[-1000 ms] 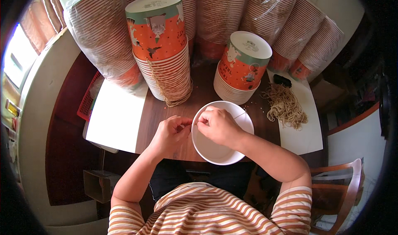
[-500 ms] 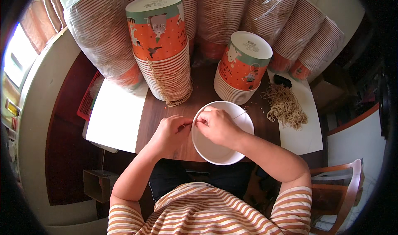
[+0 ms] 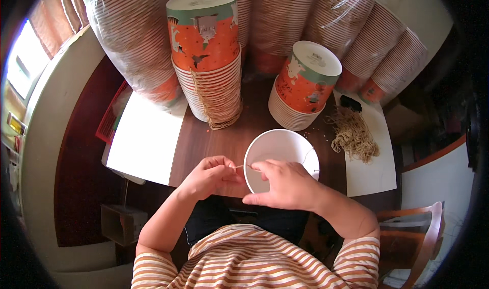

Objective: Tie thin strings onto the sides of decorative paper buckets to create handles.

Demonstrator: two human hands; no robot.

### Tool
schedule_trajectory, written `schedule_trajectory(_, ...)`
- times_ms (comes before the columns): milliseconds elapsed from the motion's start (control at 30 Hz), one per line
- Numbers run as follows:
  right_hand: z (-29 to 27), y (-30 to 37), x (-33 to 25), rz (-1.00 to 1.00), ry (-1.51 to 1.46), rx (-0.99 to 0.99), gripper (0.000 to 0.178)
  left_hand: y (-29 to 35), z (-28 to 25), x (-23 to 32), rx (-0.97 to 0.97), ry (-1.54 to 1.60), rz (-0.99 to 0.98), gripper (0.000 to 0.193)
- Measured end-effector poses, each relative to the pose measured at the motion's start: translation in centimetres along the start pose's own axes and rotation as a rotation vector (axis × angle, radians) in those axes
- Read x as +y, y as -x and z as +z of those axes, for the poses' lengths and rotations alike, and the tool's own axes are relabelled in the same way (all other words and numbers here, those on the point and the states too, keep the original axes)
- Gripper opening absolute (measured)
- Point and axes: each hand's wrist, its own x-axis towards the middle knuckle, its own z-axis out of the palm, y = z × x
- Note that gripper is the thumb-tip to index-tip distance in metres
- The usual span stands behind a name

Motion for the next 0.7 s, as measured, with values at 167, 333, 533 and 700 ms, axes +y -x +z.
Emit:
schedule_trajectory(167, -0.4, 1.3, 1.4, -0.122, 0.103, -0.084, 0.041, 1.9, 0.2, -1.7, -0.103, 0.183, 0.030, 0.008)
schedule_trajectory(333, -2.0, 1.6, 2.7, -0.164, 0.168, -0.099, 0.028, 2.7, -0.1, -2.8, -0.117, -0.061, 0.339, 0.010)
schedule_trajectory(533, -2.2, 1.2, 2.9, -0.235, 0.019, 0.127, 0.014, 3.0, 2.2, -1.2, -0.113, -0.188, 0.532, 0.009)
schedule_trajectory(700, -3.4, 0.7, 1.7, -0.235, -0.034, 0.141, 0.015, 2.1, 4.0, 0.4, -0.097, -0.104, 0.417, 0.009)
